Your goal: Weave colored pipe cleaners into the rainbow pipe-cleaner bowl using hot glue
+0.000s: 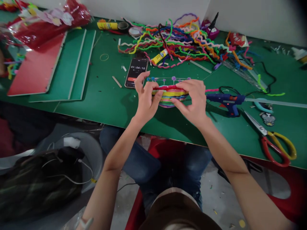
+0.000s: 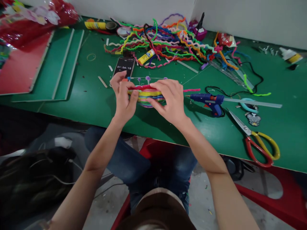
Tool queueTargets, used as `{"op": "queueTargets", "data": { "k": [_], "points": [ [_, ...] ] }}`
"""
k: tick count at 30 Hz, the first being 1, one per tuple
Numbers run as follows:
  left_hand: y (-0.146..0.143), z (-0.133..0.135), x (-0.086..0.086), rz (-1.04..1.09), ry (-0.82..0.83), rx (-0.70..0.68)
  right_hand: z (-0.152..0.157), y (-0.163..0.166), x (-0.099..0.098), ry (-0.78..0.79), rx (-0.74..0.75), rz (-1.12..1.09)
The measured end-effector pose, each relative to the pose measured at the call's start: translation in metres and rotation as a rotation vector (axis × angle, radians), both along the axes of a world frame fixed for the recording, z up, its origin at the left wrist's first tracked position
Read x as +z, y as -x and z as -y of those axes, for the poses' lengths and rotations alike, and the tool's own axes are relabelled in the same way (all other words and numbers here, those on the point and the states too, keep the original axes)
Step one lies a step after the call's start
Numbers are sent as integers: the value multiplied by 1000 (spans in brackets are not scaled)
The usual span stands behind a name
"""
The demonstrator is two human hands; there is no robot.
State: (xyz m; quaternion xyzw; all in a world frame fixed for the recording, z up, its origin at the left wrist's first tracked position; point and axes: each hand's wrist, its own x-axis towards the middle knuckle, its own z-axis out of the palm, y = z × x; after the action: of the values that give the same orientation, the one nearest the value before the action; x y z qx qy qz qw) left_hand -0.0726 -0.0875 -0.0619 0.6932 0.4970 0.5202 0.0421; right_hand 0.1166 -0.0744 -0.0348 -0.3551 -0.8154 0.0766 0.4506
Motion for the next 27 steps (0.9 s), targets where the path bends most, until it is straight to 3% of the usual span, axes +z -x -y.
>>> {"op": "queueTargets", "data": {
  "k": [15,27],
  "points": [
    [0,-1,-1,4,21,11,-3,5,6,151,68,29],
    [0,-3,-4,-9,3,27,-6,7,0,88,74,8]
  ]
}}
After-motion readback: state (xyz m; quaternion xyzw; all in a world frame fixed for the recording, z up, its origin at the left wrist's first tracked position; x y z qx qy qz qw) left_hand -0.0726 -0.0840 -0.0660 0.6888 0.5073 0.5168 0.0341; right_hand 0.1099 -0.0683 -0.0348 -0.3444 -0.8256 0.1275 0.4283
